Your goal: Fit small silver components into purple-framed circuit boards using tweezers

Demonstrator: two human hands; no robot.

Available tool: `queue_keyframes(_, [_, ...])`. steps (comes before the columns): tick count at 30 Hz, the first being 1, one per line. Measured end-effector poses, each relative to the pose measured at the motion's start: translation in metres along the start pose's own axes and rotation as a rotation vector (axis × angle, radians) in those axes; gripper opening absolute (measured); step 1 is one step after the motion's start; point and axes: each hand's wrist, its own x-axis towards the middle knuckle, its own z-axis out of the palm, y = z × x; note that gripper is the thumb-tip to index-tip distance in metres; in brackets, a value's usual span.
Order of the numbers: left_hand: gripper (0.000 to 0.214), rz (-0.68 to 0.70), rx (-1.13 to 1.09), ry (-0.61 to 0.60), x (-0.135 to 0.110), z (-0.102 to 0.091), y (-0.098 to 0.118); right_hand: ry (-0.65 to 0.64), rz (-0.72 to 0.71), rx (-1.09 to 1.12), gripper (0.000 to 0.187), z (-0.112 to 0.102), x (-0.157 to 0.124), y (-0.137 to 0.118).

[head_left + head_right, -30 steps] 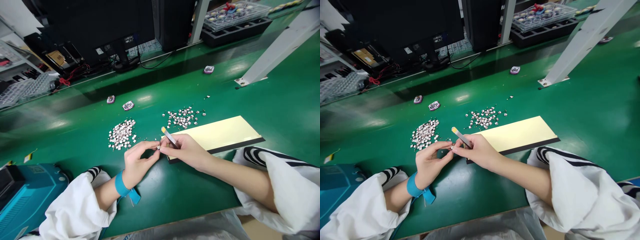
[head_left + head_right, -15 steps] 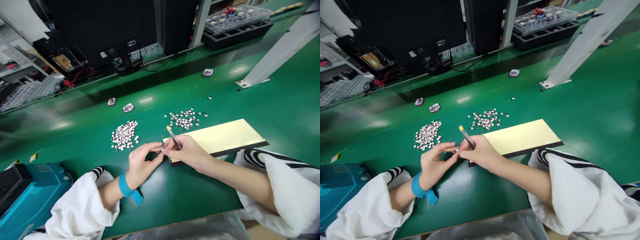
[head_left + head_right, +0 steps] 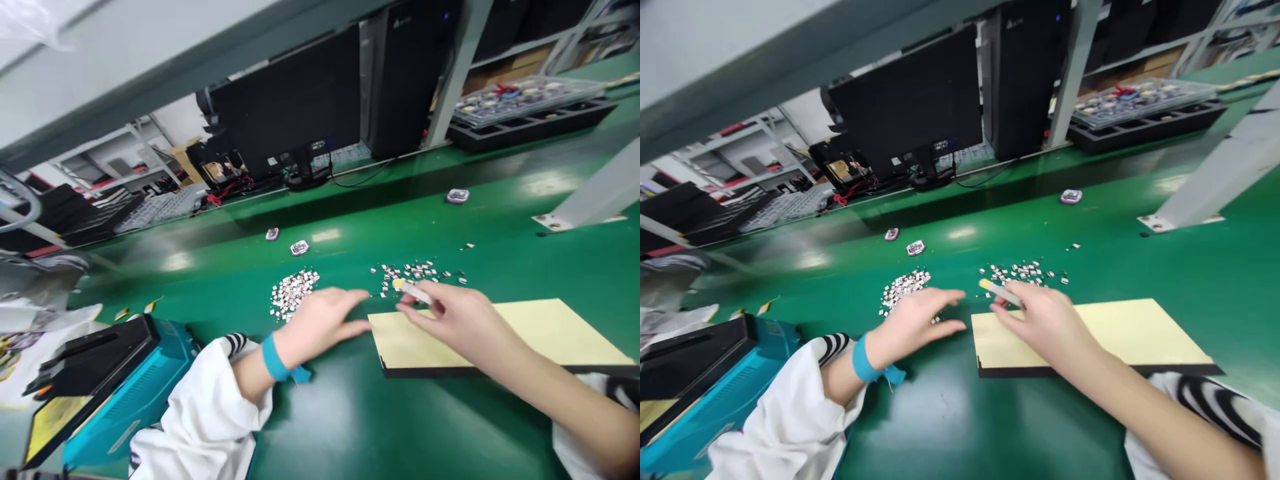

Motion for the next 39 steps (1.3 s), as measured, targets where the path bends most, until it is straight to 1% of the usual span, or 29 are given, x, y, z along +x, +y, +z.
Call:
queue_keyframes(1, [0.04, -0.098, 0.039, -0.002, 0.004, -0.01, -0.016, 0.082, -0.028, -0.135, 0.029, -0.004, 0.004, 0.007])
queue_keyframes(2, [0.04, -0.219, 0.063, 0.021, 0.008, -0.019, -0.036, 0.152, -0.039, -0.25, 0.033, -0.009, 0.008, 0.014])
queue_keyframes(3, [0.035, -0.357, 0.072, 0.077, 0.01, -0.027, -0.059, 0.198, -0.038, -0.332, 0.037, -0.013, 0.012, 0.019])
queue_keyframes(5, [0.026, -0.505, 0.109, 0.178, 0.012, -0.035, -0.109, 0.236, -0.009, -0.387, 0.042, -0.019, 0.014, 0.026])
queue_keyframes(7, [0.027, -0.622, 0.153, 0.259, 0.01, -0.033, -0.158, 0.223, 0.023, -0.323, 0.043, -0.023, 0.013, 0.025])
queue_keyframes(9, [0.033, -0.669, 0.174, 0.277, 0.006, -0.028, -0.198, 0.159, 0.05, -0.198, 0.044, -0.024, 0.009, 0.02])
queue_keyframes(10, [0.038, -0.663, 0.177, 0.267, 0.003, -0.025, -0.214, 0.115, 0.063, -0.133, 0.044, -0.024, 0.008, 0.017])
queue_keyframes(11, [0.045, -0.639, 0.18, 0.249, 0.001, -0.023, -0.226, 0.066, 0.074, -0.068, 0.043, -0.024, 0.006, 0.013])
queue_keyframes(13, [0.06, -0.563, 0.184, 0.187, -0.003, -0.023, -0.243, -0.042, 0.097, 0.083, 0.043, -0.023, 0.003, 0.008])
queue_keyframes(15, [0.067, -0.487, 0.188, 0.104, -0.004, -0.025, -0.251, -0.165, 0.139, 0.257, 0.044, -0.022, 0.002, 0.005])
queue_keyframes(18, [0.061, -0.433, 0.212, 0.009, -0.003, -0.026, -0.256, -0.291, 0.198, 0.483, 0.048, -0.021, 0.001, 0.002])
queue_keyframes(22, [0.048, -0.449, 0.297, -0.02, -0.002, -0.026, -0.254, -0.383, 0.201, 0.609, 0.05, -0.024, 0.0, -0.001])
queue_keyframes(25, [0.046, -0.508, 0.379, -0.014, -0.002, -0.028, -0.25, -0.37, 0.198, 0.71, 0.05, -0.025, 0.002, -0.002])
queue_keyframes(30, [0.038, -0.62, 0.46, 0.03, -0.005, -0.035, -0.235, -0.245, 0.232, 0.852, 0.051, -0.019, 0.007, 0.005])
queue_keyframes(32, [0.033, -0.647, 0.455, 0.053, -0.008, -0.039, -0.228, -0.217, 0.207, 0.819, 0.051, -0.014, 0.006, 0.007])
queue_keyframes(33, [0.031, -0.657, 0.446, 0.071, -0.009, -0.041, -0.224, -0.206, 0.179, 0.751, 0.051, -0.012, 0.004, 0.007])
queue_keyframes(35, [0.028, -0.675, 0.412, 0.121, -0.013, -0.046, -0.217, -0.194, 0.098, 0.539, 0.051, -0.01, 0.0, 0.004])
queue_keyframes(39, [0.02, -0.707, 0.294, 0.216, -0.02, -0.053, -0.198, -0.192, -0.096, 0.135, 0.037, -0.006, -0.007, -0.004])
